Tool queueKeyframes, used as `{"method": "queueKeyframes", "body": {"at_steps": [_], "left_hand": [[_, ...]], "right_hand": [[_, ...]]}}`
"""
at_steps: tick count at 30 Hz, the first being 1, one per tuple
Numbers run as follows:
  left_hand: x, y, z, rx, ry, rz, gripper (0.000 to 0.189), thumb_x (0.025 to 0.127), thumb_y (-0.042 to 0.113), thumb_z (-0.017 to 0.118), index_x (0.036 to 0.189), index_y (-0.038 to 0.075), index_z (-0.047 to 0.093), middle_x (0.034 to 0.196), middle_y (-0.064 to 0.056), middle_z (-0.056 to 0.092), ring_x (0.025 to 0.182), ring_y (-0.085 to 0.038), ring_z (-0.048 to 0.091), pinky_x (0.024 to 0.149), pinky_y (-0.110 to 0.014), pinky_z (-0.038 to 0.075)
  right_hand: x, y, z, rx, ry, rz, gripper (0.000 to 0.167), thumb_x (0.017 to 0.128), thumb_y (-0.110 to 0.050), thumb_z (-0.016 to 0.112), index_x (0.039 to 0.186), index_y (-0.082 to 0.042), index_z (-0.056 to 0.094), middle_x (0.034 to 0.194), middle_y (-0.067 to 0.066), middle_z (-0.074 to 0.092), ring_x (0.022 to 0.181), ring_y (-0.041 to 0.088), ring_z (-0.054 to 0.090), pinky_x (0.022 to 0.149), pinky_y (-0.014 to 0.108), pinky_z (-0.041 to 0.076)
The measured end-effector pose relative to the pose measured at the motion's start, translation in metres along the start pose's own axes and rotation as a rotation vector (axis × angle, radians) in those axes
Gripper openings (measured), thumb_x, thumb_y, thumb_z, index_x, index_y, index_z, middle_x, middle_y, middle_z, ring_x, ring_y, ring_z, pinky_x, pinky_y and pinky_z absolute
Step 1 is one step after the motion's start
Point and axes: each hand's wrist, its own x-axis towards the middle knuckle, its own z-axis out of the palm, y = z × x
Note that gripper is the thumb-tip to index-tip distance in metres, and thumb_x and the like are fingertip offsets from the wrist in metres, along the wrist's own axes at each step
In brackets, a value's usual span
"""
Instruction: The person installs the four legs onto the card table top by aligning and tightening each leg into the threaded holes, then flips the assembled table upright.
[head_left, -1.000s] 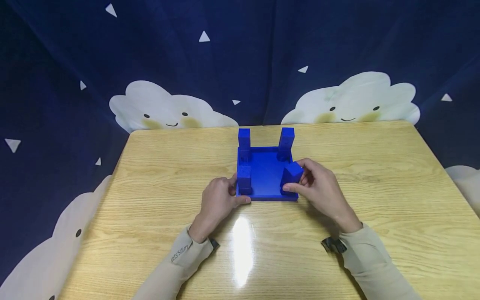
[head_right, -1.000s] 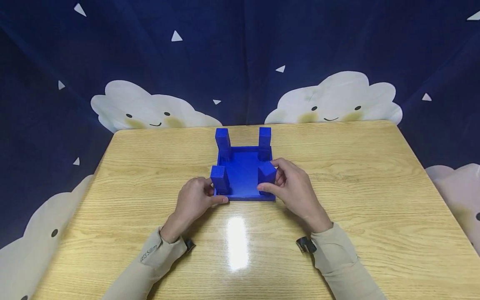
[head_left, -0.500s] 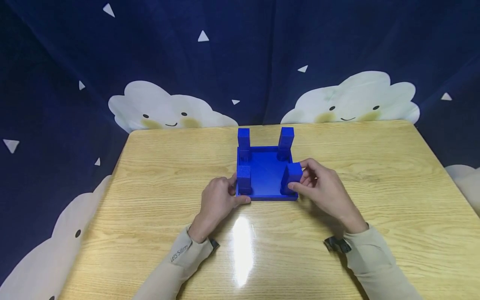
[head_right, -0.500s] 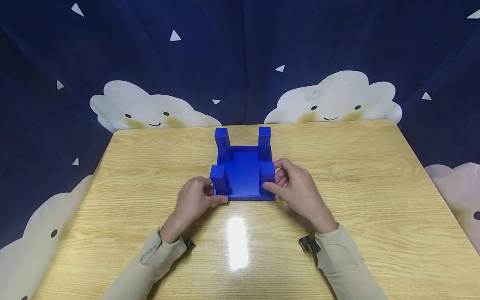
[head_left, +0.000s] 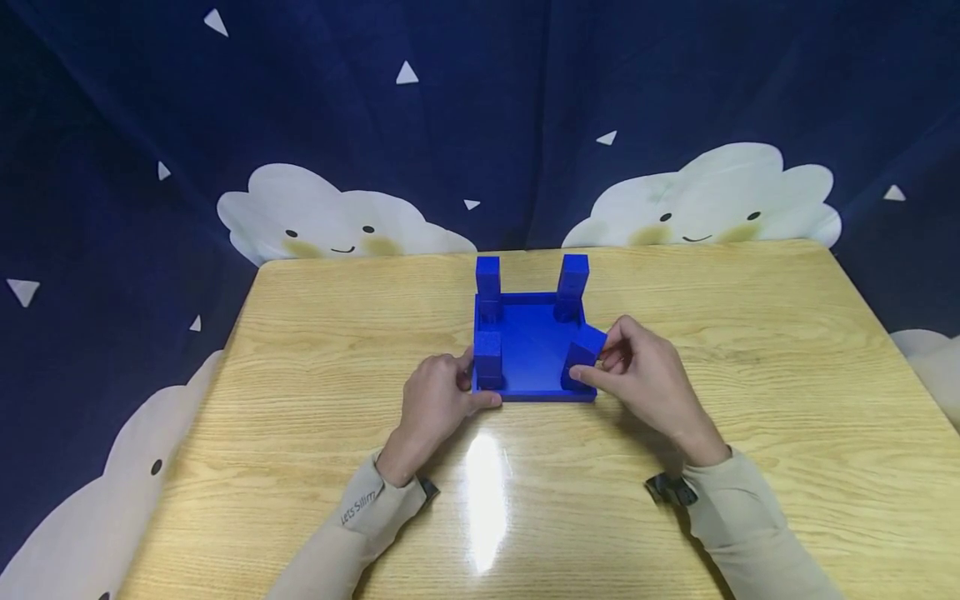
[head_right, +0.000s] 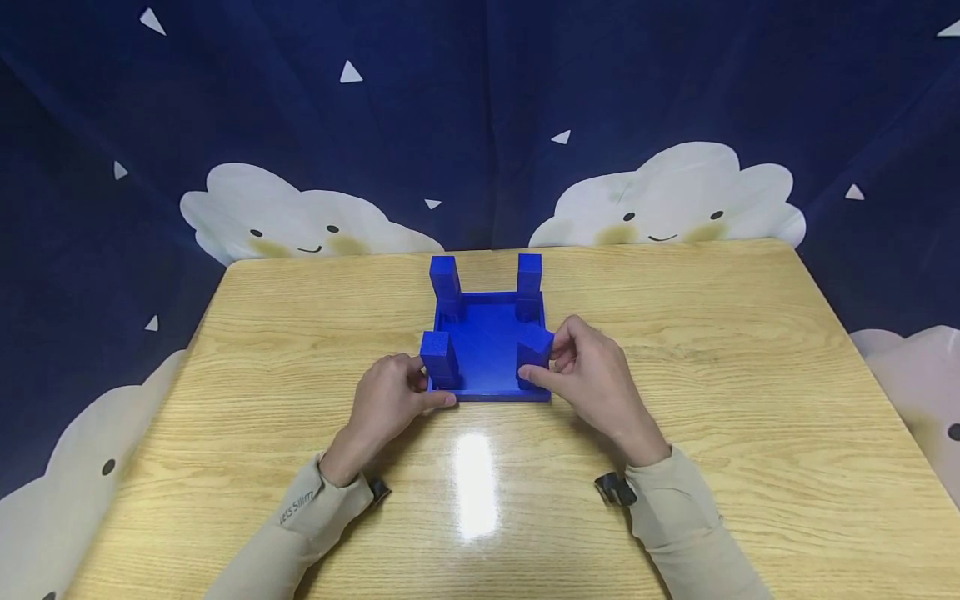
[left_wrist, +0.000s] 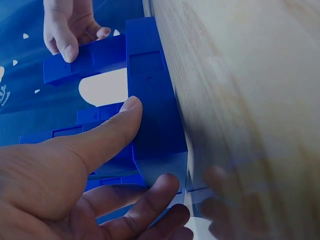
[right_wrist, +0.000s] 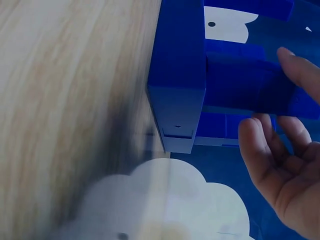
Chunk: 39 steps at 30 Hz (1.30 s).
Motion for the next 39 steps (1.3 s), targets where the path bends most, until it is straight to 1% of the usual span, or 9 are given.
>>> {"method": "queueKeyframes", "body": {"at_steps": [3, 7, 9, 14, 22, 27, 33, 36, 39], "left_hand": [[0.0000, -0.0001, 0.0001, -0.002, 0.000, -0.007, 0.087, 0.071, 0.035, 0.104, 0.140, -0.003, 0.069, 0.070, 0.006, 0.055, 0.066, -0.013, 0.046, 0.061, -0.032, 0.040], [0.0001, -0.0003, 0.0006, -0.005, 0.007, -0.008, 0.087, 0.071, 0.036, 0.104, 0.139, -0.004, 0.069, 0.069, 0.006, 0.055, 0.065, -0.013, 0.045, 0.061, -0.032, 0.041], [0.0001, -0.0003, 0.0009, -0.005, 0.007, -0.003, 0.087, 0.071, 0.036, 0.104, 0.140, -0.004, 0.069, 0.069, 0.006, 0.055, 0.065, -0.013, 0.045, 0.061, -0.032, 0.040], [-0.0004, 0.0001, 0.0013, -0.003, 0.006, 0.007, 0.087, 0.072, 0.035, 0.104, 0.141, -0.002, 0.068, 0.069, 0.006, 0.054, 0.066, -0.013, 0.045, 0.062, -0.032, 0.040], [-0.0014, 0.0003, 0.0011, -0.004, 0.018, 0.016, 0.085, 0.071, 0.033, 0.105, 0.140, -0.001, 0.069, 0.070, 0.006, 0.056, 0.066, -0.013, 0.046, 0.062, -0.033, 0.042], [-0.0018, 0.0002, 0.0011, 0.001, 0.026, 0.019, 0.085, 0.071, 0.034, 0.105, 0.139, -0.002, 0.070, 0.070, 0.005, 0.059, 0.066, -0.013, 0.048, 0.062, -0.033, 0.044], [-0.0010, -0.0002, 0.0013, 0.004, 0.016, 0.015, 0.086, 0.071, 0.035, 0.105, 0.140, -0.001, 0.069, 0.070, 0.005, 0.057, 0.066, -0.013, 0.047, 0.062, -0.033, 0.043], [-0.0007, 0.0003, 0.0010, 0.006, 0.014, 0.015, 0.086, 0.071, 0.035, 0.105, 0.141, -0.001, 0.069, 0.070, 0.006, 0.056, 0.065, -0.013, 0.047, 0.061, -0.033, 0.042], [-0.0007, 0.0007, 0.0003, 0.008, 0.011, 0.010, 0.086, 0.071, 0.035, 0.104, 0.141, -0.001, 0.069, 0.069, 0.006, 0.056, 0.065, -0.013, 0.046, 0.061, -0.032, 0.041]], "right_hand": [[-0.0002, -0.0001, 0.0006, 0.014, 0.004, -0.020, 0.047, 0.082, -0.022, 0.100, 0.105, -0.005, 0.062, 0.085, 0.006, 0.067, 0.075, 0.022, 0.062, 0.066, 0.027, 0.051], [0.0010, 0.0004, 0.0016, 0.013, -0.006, -0.071, 0.054, 0.081, -0.018, 0.100, 0.120, -0.002, 0.067, 0.085, 0.005, 0.065, 0.075, 0.021, 0.061, 0.066, 0.026, 0.050], [0.0016, 0.0007, 0.0020, 0.003, -0.014, -0.088, 0.053, 0.082, -0.017, 0.099, 0.122, -0.001, 0.068, 0.083, 0.003, 0.064, 0.073, 0.021, 0.059, 0.065, 0.026, 0.048], [0.0017, 0.0015, 0.0021, -0.002, -0.022, -0.095, 0.045, 0.085, -0.016, 0.097, 0.117, -0.002, 0.069, 0.080, 0.001, 0.062, 0.071, 0.020, 0.058, 0.062, 0.026, 0.047], [0.0005, 0.0030, -0.0008, 0.055, -0.036, -0.085, 0.037, 0.089, -0.009, 0.092, 0.116, -0.002, 0.067, 0.084, 0.003, 0.067, 0.074, 0.021, 0.062, 0.065, 0.024, 0.051], [0.0016, 0.0030, -0.0004, 0.068, -0.037, -0.058, 0.034, 0.090, -0.013, 0.092, 0.109, -0.005, 0.065, 0.085, 0.004, 0.066, 0.075, 0.022, 0.062, 0.066, 0.024, 0.051], [0.0024, 0.0026, 0.0029, 0.041, 0.008, -0.051, 0.039, 0.087, -0.021, 0.096, 0.098, -0.007, 0.061, 0.086, 0.005, 0.066, 0.075, 0.022, 0.061, 0.065, 0.025, 0.049], [0.0022, 0.0017, 0.0044, 0.018, 0.027, -0.034, 0.043, 0.085, -0.025, 0.097, 0.096, -0.008, 0.059, 0.084, 0.005, 0.066, 0.074, 0.022, 0.060, 0.064, 0.028, 0.048], [0.0012, 0.0004, 0.0052, 0.006, 0.028, -0.009, 0.047, 0.084, -0.028, 0.098, 0.095, -0.008, 0.058, 0.082, 0.004, 0.065, 0.073, 0.022, 0.060, 0.063, 0.030, 0.047]]}}
